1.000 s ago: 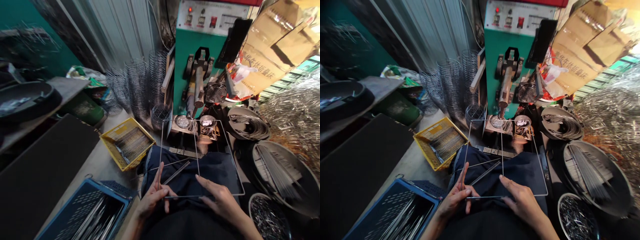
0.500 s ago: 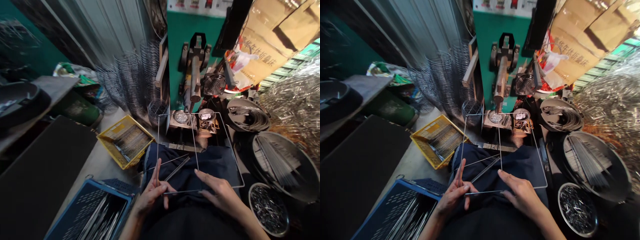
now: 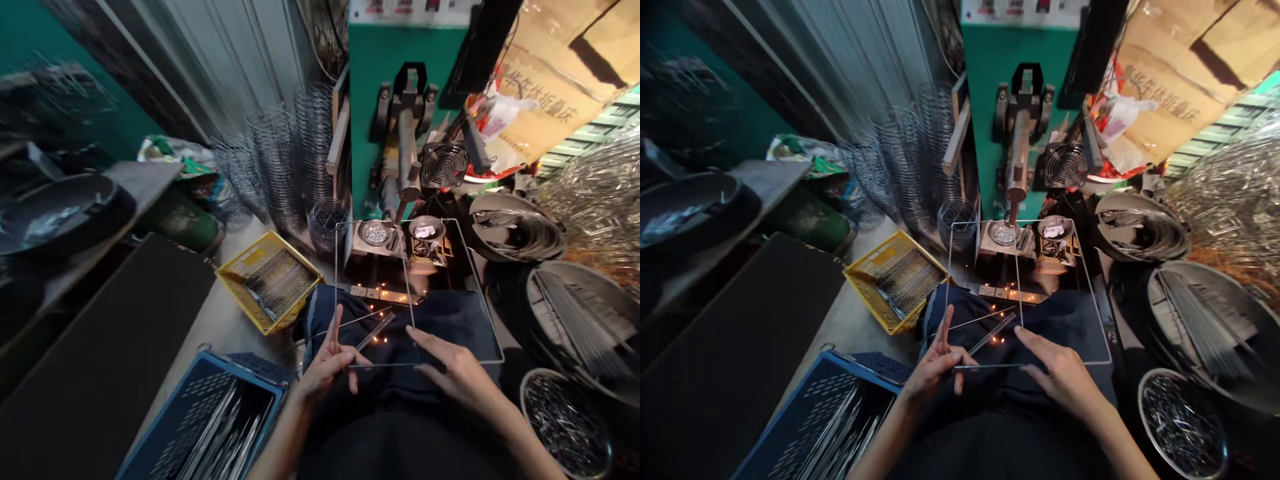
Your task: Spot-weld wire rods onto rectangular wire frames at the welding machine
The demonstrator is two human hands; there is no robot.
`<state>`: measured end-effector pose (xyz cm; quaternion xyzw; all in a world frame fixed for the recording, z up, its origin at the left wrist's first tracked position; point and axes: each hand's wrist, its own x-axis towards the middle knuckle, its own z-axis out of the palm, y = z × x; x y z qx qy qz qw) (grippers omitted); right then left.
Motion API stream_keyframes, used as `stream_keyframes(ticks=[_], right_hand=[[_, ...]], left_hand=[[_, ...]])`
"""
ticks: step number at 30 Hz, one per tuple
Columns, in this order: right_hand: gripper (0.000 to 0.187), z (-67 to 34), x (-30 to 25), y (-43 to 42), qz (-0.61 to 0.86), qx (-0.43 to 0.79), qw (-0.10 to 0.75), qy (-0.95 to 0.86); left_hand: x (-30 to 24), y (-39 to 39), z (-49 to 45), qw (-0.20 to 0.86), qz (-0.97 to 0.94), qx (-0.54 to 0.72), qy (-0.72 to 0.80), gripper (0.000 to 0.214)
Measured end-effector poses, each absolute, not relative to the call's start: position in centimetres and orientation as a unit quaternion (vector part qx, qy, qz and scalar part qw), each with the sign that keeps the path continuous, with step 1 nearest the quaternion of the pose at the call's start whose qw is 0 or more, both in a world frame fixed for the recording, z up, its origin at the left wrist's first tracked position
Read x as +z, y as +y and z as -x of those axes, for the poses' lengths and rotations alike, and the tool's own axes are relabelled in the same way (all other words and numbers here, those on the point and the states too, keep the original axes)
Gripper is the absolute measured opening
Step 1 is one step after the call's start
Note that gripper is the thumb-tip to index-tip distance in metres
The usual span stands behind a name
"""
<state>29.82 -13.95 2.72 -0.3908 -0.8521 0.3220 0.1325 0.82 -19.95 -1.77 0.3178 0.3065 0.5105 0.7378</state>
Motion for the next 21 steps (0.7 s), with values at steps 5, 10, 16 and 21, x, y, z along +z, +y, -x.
stream_keyframes(ticks=[5, 10, 16, 21], right_hand=[[0.060, -28.0, 3.2, -6.6, 0.386, 0.283, 0.166, -0.862], [0.065, -26.4, 3.8, 3.5, 0.406, 0.244, 0.194, -0.859], [0.062, -26.5, 4.9, 10.9, 0.419, 0.138, 0.205, -0.873], [0.052, -26.7, 5.3, 12.8, 0.416, 0.114, 0.222, -0.874]], left_hand=[[-1.4, -12.7, 0.8, 0.722, -0.342, 0.518, 0.306, 0.097], [-0.2, -2.9, 2.3, 0.709, -0.333, 0.537, 0.312, 0.101], [0.4, 4.2, 4.2, 0.701, -0.334, 0.554, 0.301, 0.103], [0.3, 6.0, 5.0, 0.686, -0.336, 0.564, 0.313, 0.093]])
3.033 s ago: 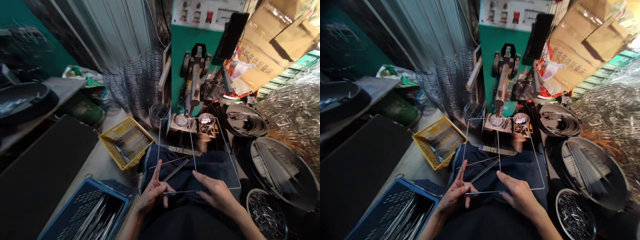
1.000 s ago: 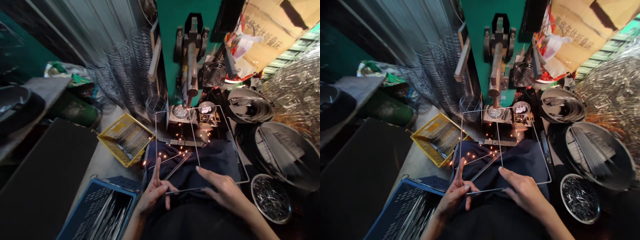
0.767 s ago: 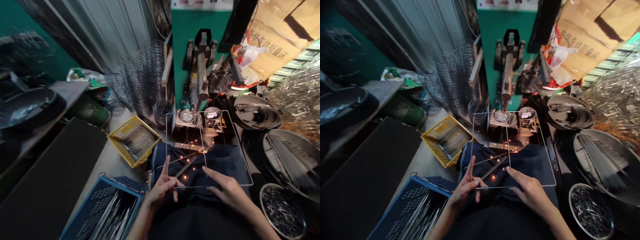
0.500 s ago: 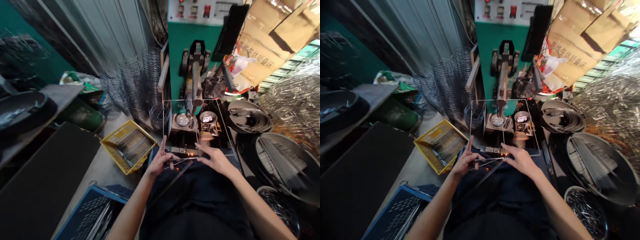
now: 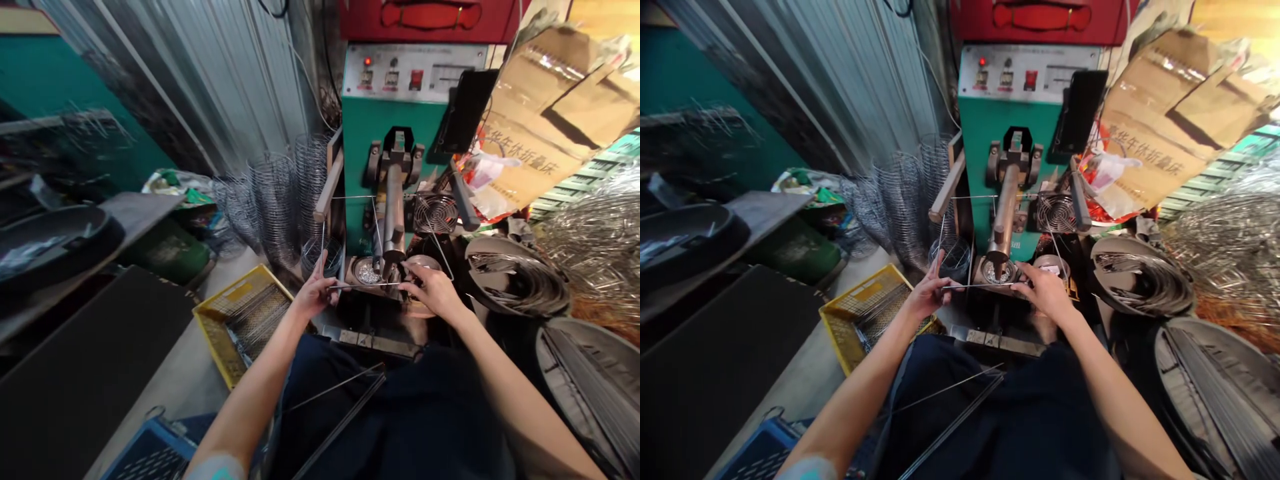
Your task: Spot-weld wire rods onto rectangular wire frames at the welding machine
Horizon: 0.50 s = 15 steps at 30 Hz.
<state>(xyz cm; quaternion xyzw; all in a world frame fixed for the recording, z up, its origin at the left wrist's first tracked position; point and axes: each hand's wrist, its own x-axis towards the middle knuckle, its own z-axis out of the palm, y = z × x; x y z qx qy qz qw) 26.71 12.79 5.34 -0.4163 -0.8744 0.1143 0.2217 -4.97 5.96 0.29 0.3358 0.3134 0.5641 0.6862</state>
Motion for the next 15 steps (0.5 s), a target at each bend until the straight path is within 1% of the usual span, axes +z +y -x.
stream_keyframes(ticks=[5, 15], right_hand=[[0.051, -26.3, 4.8, 13.5, 0.414, 0.095, 0.251, -0.870], [0.054, -25.6, 5.0, 13.7, 0.423, 0.073, 0.239, -0.871]], left_hand=[[0.8, 6.3, 5.2, 0.673, -0.343, 0.571, 0.322, 0.094], [0.9, 6.2, 5.5, 0.677, -0.322, 0.574, 0.329, 0.103]])
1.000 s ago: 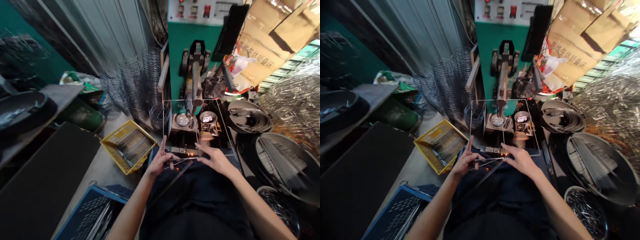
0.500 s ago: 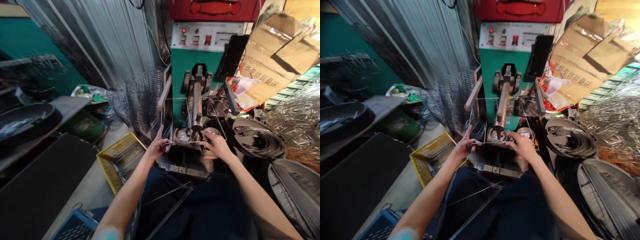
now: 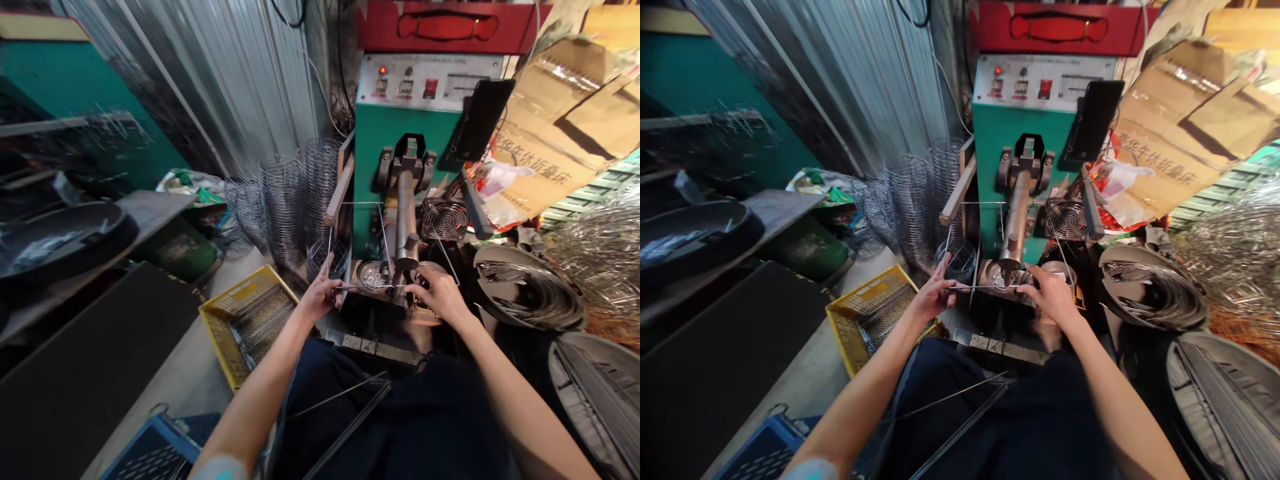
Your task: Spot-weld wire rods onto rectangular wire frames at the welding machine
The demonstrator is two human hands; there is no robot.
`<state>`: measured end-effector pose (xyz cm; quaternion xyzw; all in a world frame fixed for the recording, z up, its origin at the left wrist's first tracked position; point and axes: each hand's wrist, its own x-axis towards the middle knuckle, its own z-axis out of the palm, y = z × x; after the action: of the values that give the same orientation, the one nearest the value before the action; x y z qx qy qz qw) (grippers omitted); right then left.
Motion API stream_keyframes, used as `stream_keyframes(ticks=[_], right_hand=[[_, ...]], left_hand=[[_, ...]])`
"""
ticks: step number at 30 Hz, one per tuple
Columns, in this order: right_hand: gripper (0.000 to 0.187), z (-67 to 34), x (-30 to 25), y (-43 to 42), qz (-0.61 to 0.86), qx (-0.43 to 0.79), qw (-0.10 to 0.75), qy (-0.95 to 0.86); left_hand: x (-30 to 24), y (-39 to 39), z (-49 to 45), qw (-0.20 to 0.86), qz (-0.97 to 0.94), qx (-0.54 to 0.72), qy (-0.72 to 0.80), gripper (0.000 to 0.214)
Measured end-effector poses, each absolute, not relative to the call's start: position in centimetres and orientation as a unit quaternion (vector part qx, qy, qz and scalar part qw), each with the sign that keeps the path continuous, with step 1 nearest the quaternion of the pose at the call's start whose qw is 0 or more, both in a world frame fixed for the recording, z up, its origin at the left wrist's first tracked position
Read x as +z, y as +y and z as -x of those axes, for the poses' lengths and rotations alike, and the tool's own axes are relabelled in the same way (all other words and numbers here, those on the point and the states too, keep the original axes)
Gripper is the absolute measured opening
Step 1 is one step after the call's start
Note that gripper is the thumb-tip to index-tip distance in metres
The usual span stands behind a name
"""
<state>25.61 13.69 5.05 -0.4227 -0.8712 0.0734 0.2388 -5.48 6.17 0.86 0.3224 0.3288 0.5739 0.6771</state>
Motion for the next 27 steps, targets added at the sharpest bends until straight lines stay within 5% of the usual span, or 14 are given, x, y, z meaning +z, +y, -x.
stream_keyframes(ticks=[11, 17, 22, 27], right_hand=[[0.051, -25.6, 4.8, 13.7, 0.432, 0.106, 0.234, -0.865], [0.055, -29.0, 4.8, 15.1, 0.519, 0.061, 0.358, -0.774], [0.051, -31.0, 4.0, 12.8, 0.576, 0.344, 0.382, -0.636], [0.054, -34.1, 1.8, 1.6, 0.545, 0.516, 0.382, -0.539]], left_hand=[[0.4, 5.9, 5.9, 0.682, -0.337, 0.569, 0.313, 0.101], [0.4, 6.3, 5.5, 0.681, -0.326, 0.571, 0.322, 0.102], [0.4, 3.2, 4.9, 0.683, -0.330, 0.572, 0.313, 0.102], [-2.6, -5.9, 4.0, 0.710, -0.331, 0.539, 0.309, 0.106]])
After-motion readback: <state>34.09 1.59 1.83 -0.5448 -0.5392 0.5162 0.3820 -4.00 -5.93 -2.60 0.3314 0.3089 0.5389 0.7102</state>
